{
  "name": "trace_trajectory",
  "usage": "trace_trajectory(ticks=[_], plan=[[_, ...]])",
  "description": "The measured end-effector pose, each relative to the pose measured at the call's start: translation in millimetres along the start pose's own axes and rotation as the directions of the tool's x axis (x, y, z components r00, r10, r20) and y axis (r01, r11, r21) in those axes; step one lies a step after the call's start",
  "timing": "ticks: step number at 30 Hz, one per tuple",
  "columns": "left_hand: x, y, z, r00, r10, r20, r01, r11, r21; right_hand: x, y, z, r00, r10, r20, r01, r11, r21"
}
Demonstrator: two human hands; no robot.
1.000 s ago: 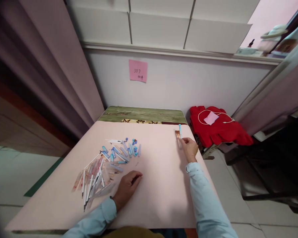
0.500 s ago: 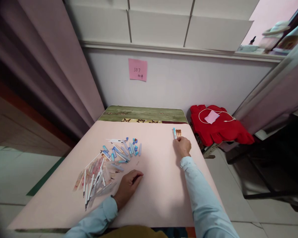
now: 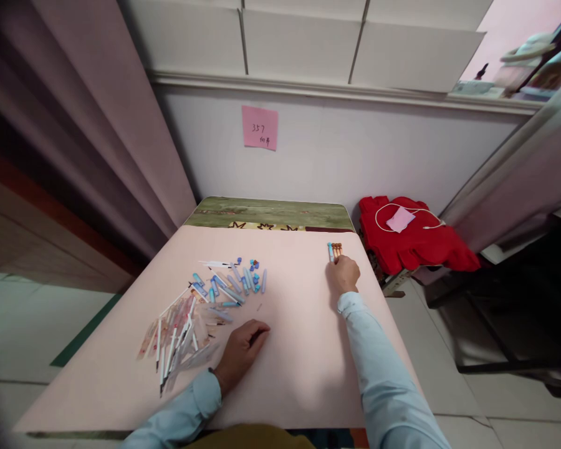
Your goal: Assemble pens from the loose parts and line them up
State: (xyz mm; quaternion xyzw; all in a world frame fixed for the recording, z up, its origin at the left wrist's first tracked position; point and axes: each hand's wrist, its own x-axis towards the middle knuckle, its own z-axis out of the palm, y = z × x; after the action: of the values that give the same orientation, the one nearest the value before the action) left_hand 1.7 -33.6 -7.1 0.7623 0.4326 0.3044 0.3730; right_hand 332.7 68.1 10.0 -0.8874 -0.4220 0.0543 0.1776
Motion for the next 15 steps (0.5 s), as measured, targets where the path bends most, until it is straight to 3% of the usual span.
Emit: trace_trajectory(ticks=[15], plan=[[-0.8, -1.4, 0.9, 1.000, 0.025, 0.004, -0.025, 1.000, -0.009, -2.5, 2.8, 4.6, 0.999, -0.040, -0.023, 0.039, 0.998, -0.050]])
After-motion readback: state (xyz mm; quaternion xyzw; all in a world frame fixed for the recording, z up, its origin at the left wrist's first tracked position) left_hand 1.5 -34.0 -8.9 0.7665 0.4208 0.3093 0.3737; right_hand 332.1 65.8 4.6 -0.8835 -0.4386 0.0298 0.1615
